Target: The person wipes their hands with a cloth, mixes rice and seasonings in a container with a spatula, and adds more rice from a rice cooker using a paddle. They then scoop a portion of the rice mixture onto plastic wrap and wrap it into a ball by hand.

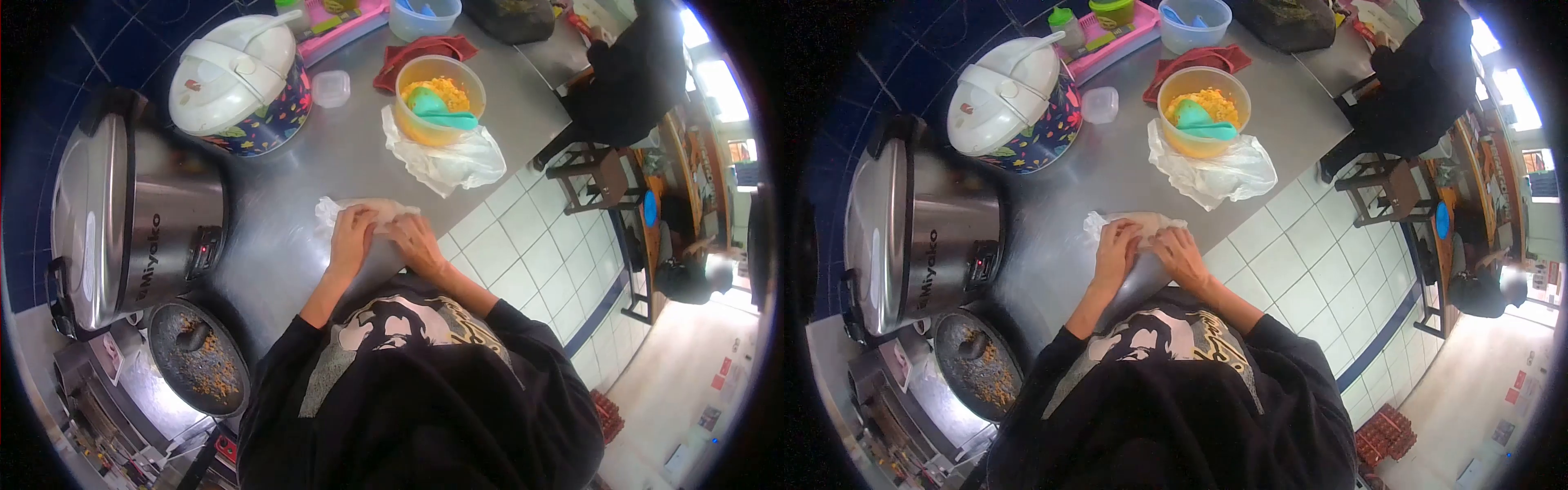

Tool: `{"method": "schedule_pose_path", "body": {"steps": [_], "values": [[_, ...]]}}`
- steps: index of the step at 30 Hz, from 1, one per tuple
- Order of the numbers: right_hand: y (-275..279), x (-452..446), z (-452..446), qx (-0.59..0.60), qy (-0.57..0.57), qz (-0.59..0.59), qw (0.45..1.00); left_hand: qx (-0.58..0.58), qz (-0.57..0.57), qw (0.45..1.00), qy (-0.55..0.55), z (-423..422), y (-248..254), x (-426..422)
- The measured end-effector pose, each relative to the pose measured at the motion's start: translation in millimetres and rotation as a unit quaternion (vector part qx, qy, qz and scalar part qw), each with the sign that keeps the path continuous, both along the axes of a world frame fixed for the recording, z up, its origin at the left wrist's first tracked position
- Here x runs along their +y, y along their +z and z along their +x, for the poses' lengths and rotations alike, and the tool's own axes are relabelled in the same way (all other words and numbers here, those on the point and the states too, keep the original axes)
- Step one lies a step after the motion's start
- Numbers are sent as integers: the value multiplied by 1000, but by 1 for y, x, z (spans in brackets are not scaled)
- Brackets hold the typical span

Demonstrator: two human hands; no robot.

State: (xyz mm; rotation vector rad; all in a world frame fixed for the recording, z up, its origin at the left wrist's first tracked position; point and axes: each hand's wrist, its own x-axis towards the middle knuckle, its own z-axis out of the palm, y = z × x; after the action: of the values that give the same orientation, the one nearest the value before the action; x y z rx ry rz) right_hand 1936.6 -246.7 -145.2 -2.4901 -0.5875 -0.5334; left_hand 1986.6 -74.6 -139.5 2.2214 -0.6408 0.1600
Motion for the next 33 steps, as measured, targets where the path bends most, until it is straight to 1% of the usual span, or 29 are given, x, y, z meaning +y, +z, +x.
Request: {"method": "schedule_pose_path", "body": {"steps": [1,3,4,5,6,10,12,13,15,16,18,20,21,23,24,26,27,28,29,30,31,32,33], "values": [[0,-3,-2,5,-3,2,1000,1,-17,1000,9,-5,-2,1],[18,-9,10,-15,-92,-14,996,4,-34,999,16,-10,-4,0],[6,-14,15,-13,-95,-13,995,-4,-32,999,21,-9,-5,0],[-14,-22,19,6,-75,3,997,-11,-30,999,27,-9,-5,-1],[-19,-27,21,24,-54,19,998,-10,-30,999,25,-10,-7,0],[-17,-62,6,-2,-54,35,998,-10,-19,999,31,-9,-7,1],[-18,-78,-1,1,-105,66,992,-2,-20,999,30,-11,-6,1],[-20,-80,-4,1,-104,66,992,1,-20,999,26,-10,-5,1],[15,-67,-1,1,-235,127,964,5,-19,1000,24,-9,-6,2],[28,-54,3,3,-236,127,963,0,-14,1000,25,-9,-8,1],[44,-14,15,38,-177,266,947,-4,-9,1000,21,-9,-11,0],[39,16,25,130,-159,323,924,-6,-6,1000,21,-10,-12,1],[28,18,24,131,-159,324,923,-6,-4,1000,20,-11,-4,0],[-7,21,27,214,-226,271,911,1,-6,997,72,-12,11,-2],[-15,18,27,215,-225,272,911,2,-5,997,72,-11,4,2],[-20,10,24,253,-228,306,889,155,-67,974,150,-7,-14,15],[-19,9,25,255,-228,306,888,155,-69,975,145,-2,-19,21],[-17,9,26,281,-240,298,880,157,-68,974,146,1,-25,25],[-13,10,29,305,-251,289,872,215,-62,962,154,7,-20,27],[-12,9,31,305,-250,290,872,270,-56,947,162,12,-14,27],[-10,7,32,329,-262,253,871,269,-57,947,163,15,-10,27],[-10,5,33,352,-275,215,869,198,62,964,164,17,-5,24],[-11,4,34,351,-275,215,869,123,180,963,161,21,0,22]]}}
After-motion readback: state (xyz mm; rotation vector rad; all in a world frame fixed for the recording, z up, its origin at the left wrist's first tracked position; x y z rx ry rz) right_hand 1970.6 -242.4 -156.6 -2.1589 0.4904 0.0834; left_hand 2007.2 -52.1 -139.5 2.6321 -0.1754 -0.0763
